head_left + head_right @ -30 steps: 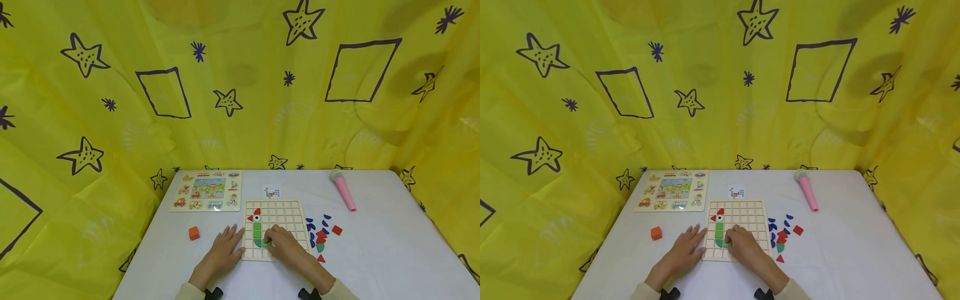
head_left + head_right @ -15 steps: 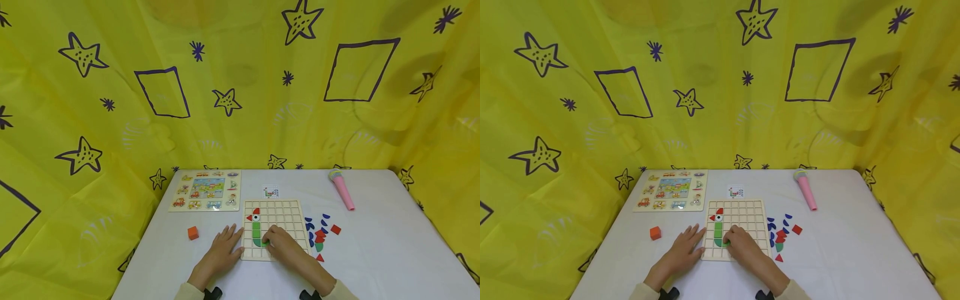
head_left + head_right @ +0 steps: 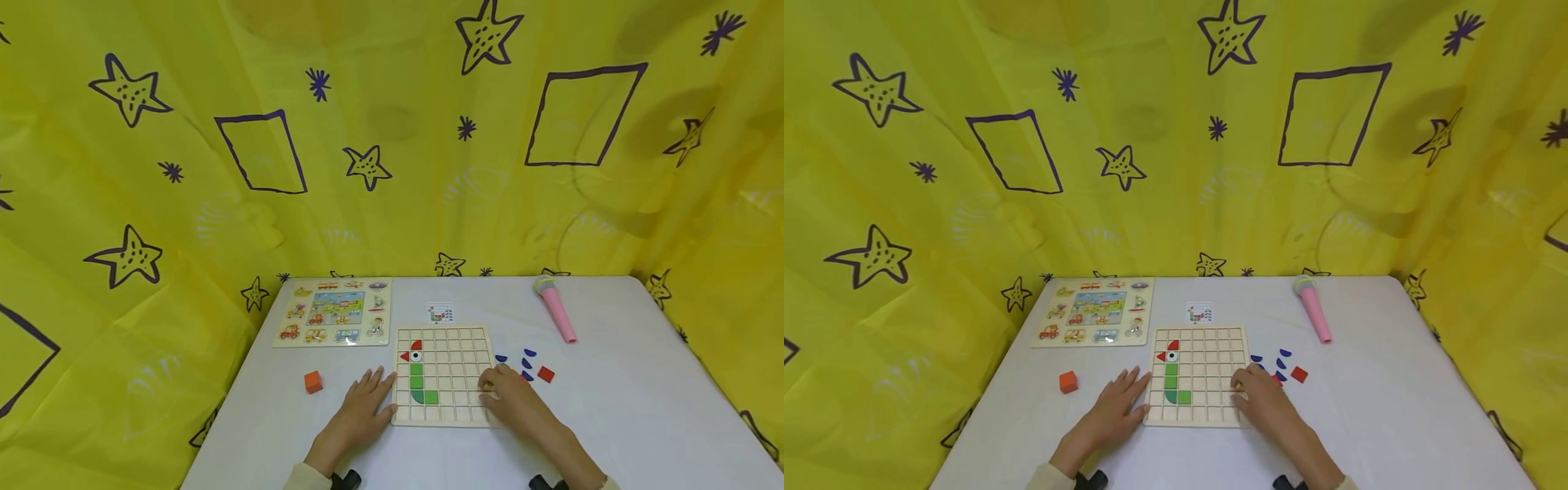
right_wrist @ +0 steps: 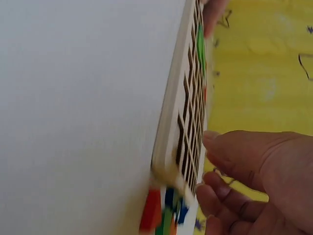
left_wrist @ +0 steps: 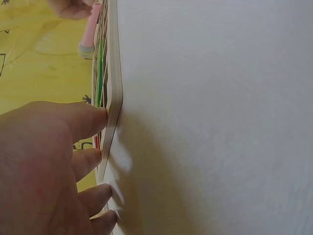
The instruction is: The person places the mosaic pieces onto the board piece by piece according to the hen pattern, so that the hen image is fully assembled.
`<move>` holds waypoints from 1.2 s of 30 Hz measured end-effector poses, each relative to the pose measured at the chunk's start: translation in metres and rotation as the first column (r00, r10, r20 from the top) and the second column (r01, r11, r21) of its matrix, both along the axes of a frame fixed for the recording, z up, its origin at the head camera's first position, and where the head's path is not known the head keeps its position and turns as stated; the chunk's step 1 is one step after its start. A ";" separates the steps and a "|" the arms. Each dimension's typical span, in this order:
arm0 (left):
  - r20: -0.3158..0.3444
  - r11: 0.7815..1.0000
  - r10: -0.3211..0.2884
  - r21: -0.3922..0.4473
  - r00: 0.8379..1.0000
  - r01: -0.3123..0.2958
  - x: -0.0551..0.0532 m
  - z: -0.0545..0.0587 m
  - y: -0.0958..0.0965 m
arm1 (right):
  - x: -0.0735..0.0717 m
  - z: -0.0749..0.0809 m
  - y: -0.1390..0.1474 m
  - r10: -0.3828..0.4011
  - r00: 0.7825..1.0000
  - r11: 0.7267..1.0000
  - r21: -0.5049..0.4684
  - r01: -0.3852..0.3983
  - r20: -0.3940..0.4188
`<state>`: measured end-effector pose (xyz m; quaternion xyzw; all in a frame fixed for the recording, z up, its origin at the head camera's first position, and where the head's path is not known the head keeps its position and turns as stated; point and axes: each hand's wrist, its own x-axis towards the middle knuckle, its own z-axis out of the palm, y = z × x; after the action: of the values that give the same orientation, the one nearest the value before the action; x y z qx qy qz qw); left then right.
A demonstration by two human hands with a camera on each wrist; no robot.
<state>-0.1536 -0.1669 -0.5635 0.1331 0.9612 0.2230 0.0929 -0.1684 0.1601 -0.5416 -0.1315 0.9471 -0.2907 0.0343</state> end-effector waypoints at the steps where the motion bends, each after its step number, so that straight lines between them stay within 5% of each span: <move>1: 0.000 1.000 0.000 -0.002 1.000 0.000 0.000 0.000 -0.001 | 0.000 0.001 0.008 -0.021 1.000 1.000 -0.003 0.021 0.008; 6: -0.012 1.000 -0.011 0.002 1.000 0.011 0.000 0.000 -0.003 | 0.001 0.005 0.038 -0.115 0.990 0.993 0.019 0.114 0.084; 13: -0.010 1.000 -0.010 0.010 1.000 0.011 0.001 0.003 -0.003 | 0.004 0.002 0.052 -0.124 0.979 0.992 -0.010 0.127 0.163; 36: 0.002 1.000 -0.013 0.007 1.000 0.013 -0.001 0.001 -0.002 | 0.000 -0.003 0.061 -0.120 0.986 0.993 -0.003 0.121 0.114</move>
<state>-0.1541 -0.1689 -0.5629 0.1396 0.9594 0.2260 0.0951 -0.1689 0.2212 -0.5441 -0.0574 0.9483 -0.3042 0.0698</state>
